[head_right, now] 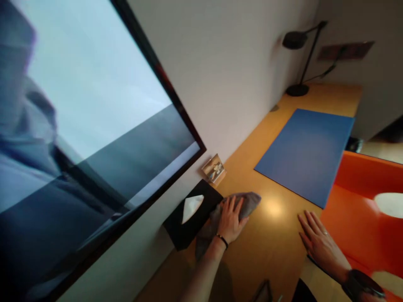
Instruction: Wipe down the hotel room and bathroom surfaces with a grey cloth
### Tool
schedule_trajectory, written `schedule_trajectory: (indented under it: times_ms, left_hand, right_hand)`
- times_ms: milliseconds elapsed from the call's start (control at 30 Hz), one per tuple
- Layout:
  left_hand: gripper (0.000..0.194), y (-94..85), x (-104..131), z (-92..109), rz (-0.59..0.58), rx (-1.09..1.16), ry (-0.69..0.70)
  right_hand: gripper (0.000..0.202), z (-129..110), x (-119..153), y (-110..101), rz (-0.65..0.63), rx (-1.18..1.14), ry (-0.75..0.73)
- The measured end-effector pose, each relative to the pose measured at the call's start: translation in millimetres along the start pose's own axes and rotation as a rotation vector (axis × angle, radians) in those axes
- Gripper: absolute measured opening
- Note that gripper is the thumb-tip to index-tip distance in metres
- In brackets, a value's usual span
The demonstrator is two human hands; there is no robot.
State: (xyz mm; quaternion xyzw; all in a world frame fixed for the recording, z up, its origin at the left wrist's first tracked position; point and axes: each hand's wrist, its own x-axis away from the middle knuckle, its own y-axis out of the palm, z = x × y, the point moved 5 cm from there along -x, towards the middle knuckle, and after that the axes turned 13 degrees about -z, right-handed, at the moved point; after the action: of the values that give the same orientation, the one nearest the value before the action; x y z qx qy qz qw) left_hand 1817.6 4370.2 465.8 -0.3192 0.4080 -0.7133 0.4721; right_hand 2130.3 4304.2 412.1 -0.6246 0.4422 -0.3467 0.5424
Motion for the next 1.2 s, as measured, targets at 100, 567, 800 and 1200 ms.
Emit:
schedule_trajectory:
  times_ms: [100,567,800,1200]
  left_hand:
    - [0.071,31.9,-52,3,-0.045,-0.144,0.006]
    - [0.071,116.2,-83,178,-0.032,-0.2,0.21]
    - [0.061,121.7,4,177,0.044,-0.385,0.044]
    - [0.063,211.4,138,256,-0.273,-0.156,-0.394]
  right_hand:
    - [0.053,-4,-2,0,-0.045,-0.005,0.028]
    - [0.046,-7,-5,-34,-0.242,-0.151,0.121]
    - [0.042,-11,142,-32,-0.445,-0.429,0.063]
    - [0.062,258,360,-95,-0.111,-0.524,0.457]
